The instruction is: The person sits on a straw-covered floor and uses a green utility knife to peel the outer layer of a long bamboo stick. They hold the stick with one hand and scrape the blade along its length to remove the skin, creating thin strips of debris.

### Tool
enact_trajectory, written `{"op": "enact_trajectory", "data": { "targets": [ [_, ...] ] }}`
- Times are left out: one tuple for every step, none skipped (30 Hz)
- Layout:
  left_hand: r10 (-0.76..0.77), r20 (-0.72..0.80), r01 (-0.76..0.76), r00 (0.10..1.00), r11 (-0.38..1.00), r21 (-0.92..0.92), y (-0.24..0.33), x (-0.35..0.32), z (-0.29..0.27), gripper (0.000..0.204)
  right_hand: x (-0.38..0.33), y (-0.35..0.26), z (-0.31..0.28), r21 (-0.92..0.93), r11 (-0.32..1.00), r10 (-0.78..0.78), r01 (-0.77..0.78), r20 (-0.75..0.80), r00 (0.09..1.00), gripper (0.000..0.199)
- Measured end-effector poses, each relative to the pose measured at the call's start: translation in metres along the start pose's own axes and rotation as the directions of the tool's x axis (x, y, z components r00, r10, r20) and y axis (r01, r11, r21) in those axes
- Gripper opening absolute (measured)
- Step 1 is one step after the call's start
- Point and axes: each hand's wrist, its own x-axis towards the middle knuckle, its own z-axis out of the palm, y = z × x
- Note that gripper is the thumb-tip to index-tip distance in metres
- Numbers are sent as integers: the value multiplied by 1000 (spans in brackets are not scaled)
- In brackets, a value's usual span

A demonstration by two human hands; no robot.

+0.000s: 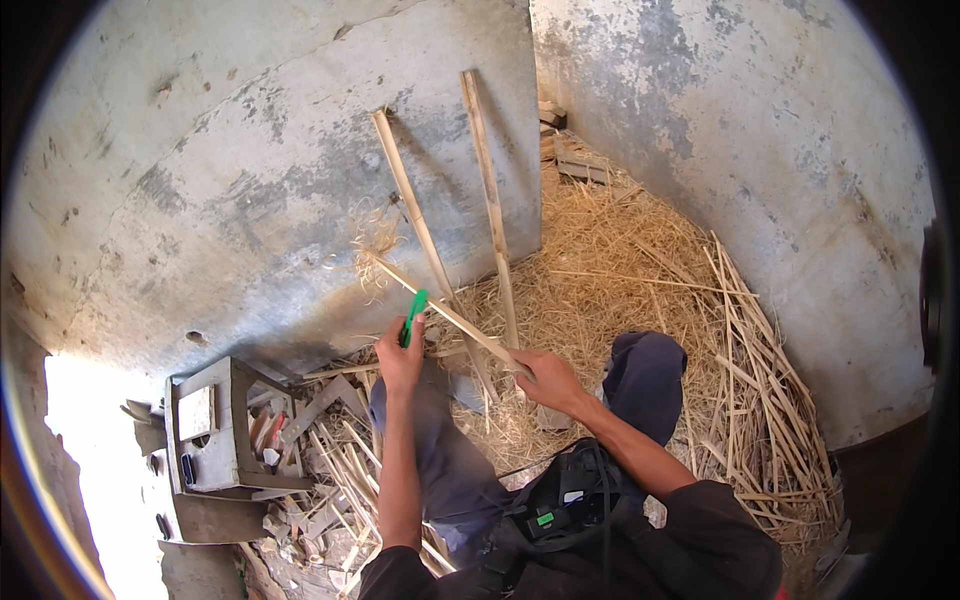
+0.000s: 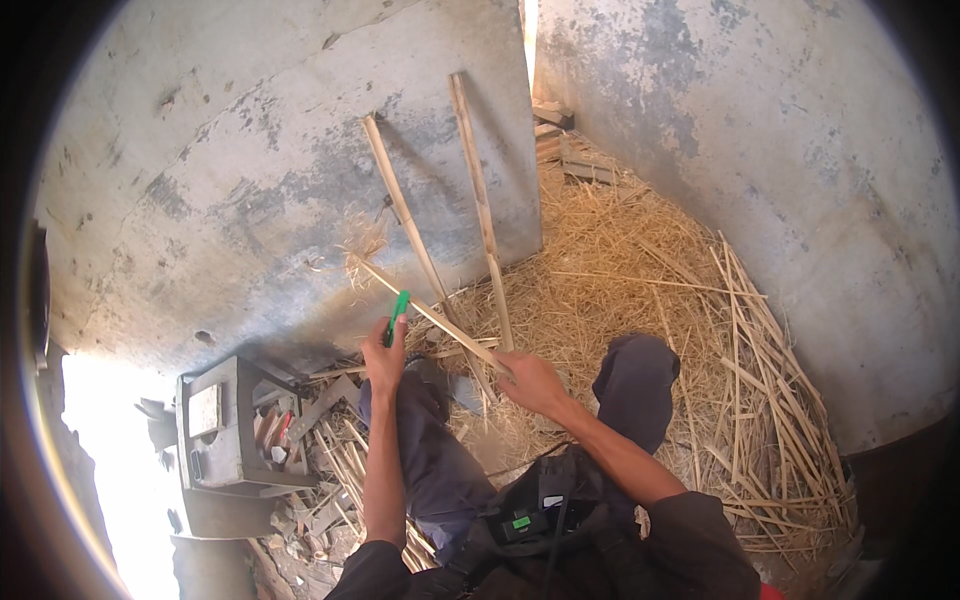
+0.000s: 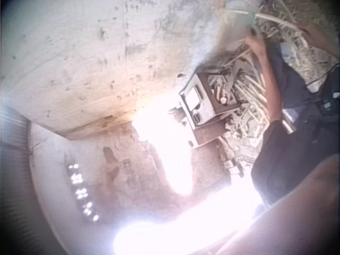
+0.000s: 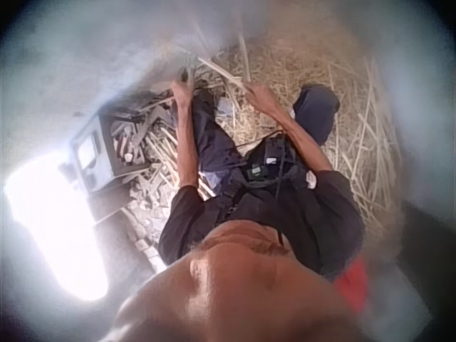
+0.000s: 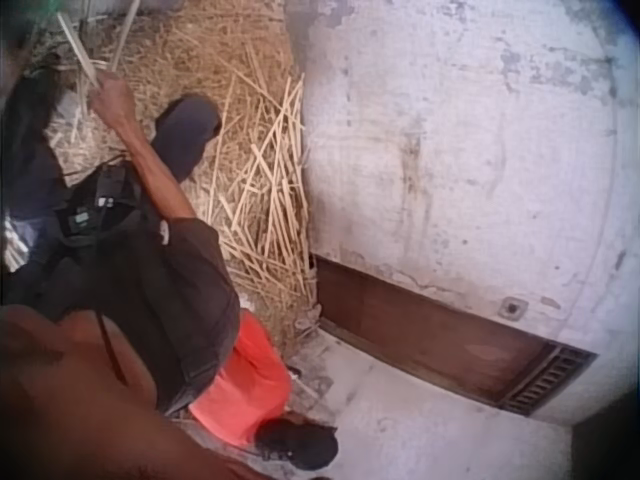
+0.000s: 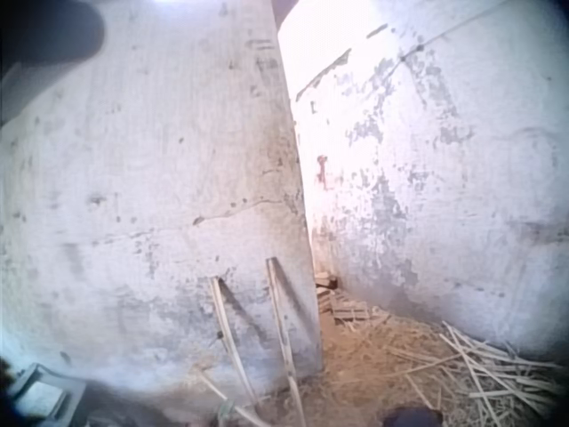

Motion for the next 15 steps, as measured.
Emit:
{"op": "enact_trajectory", "data": {
  "targets": [
    [25,55,-26,998,1000,4,4,-2,0,41,1,-3,-2,-6,1000,27,-27,12,1000,54],
    [52,110,-52,993,999,5,6,-4,1,39,0,-1,-1,-6,1000,17,-17,6,1000,54],
    [60,162,-61,985,998,-1,8,-5,1,36,0,1,0,-5,1000,7,-7,0,1000,54],
    [68,214,-68,974,998,-8,9,-7,2,34,-1,2,1,-5,1000,-2,2,-6,1000,54],
    [77,264,-76,961,997,-13,10,-8,1,33,0,0,0,-9,1000,-10,10,-3,1000,54],
    [106,318,-96,942,994,-47,10,-8,0,33,-1,-2,-1,-13,1000,-17,17,0,1000,55],
    [137,371,-114,919,990,-82,10,-8,-1,33,0,-4,-2,-17,1000,-25,25,3,1000,55],
    [169,421,-130,891,984,-119,11,-8,-1,34,0,-4,-3,-15,1000,-26,26,7,1000,55],
    [177,449,-137,876,983,-120,11,-8,-1,34,0,-5,-3,-13,1000,-28,28,10,1000,55],
    [185,477,-144,859,982,-122,12,-8,-2,34,1,-5,-3,-11,1000,-29,30,13,999,55],
    [193,504,-151,842,981,-125,11,-8,-2,34,1,-5,-4,-9,1000,-24,25,13,1000,55],
    [145,449,-119,882,989,-86,10,-9,-1,34,0,-5,-4,-8,1000,-19,20,13,1000,55],
    [96,391,-84,916,995,-49,10,-10,0,34,1,-5,-4,-6,1000,-15,15,13,1000,55],
    [48,329,-46,943,999,-15,10,-11,1,34,1,-5,-4,-7,1000,-18,18,8,1000,55],
    [7,252,-12,968,1000,16,9,-9,1,34,1,-5,-5,-9,1000,-22,22,3,1000,55]
  ]
}}
